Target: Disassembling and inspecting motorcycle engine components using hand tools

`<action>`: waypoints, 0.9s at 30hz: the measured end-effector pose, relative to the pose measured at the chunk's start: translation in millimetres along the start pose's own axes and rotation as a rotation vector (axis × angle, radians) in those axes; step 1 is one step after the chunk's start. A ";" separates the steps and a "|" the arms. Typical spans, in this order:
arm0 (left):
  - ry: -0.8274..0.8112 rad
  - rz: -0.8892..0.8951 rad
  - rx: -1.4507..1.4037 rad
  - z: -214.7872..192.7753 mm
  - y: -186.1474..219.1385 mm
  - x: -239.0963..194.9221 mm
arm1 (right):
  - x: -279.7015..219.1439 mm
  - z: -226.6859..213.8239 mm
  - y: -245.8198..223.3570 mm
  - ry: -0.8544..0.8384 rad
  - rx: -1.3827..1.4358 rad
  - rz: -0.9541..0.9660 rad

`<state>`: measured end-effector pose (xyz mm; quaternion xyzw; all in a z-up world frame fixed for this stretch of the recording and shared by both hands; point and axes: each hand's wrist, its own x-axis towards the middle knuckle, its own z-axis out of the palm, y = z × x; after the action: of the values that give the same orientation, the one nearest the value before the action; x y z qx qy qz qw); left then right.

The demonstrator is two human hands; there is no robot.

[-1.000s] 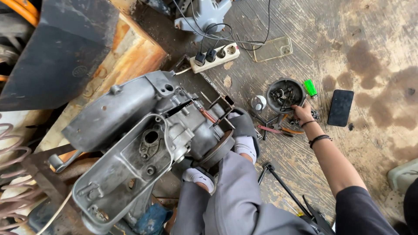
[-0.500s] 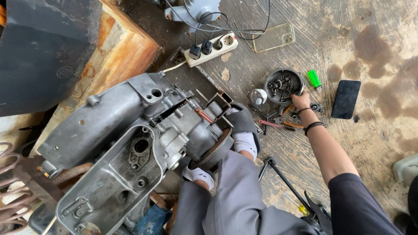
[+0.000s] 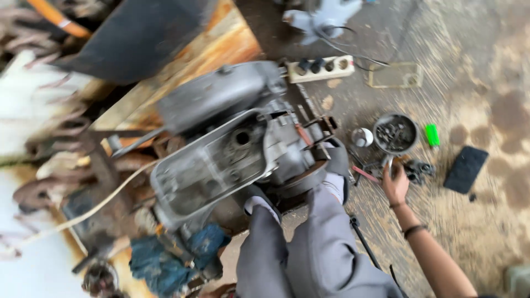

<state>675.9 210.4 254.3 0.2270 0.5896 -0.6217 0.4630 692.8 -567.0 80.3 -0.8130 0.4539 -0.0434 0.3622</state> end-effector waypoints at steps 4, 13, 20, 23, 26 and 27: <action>0.779 1.167 1.162 212.8 -80.9 -151.6 | -42.1 44.8 67.5 -0.217 -0.162 -0.125; 0.585 2.470 0.673 347.2 -61.2 -282.9 | -40.5 39.4 57.3 -0.558 -0.380 0.156; 0.562 2.491 0.504 396.8 16.9 -268.8 | -4.0 29.1 33.9 -0.615 -0.682 -0.136; 0.200 2.430 0.515 406.8 10.7 -274.9 | -2.2 31.6 23.3 -0.619 -0.648 -0.149; 0.381 2.475 0.584 401.5 21.5 -266.5 | -9.6 26.8 28.7 -0.618 -0.602 -0.128; 0.394 2.501 0.598 399.3 30.6 -259.2 | -13.4 23.5 33.2 -0.615 -0.584 -0.116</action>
<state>928.5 -82.6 533.5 0.8002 -0.1232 0.1654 0.5632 670.9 -554.5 45.6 -0.8806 0.2715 0.3114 0.2322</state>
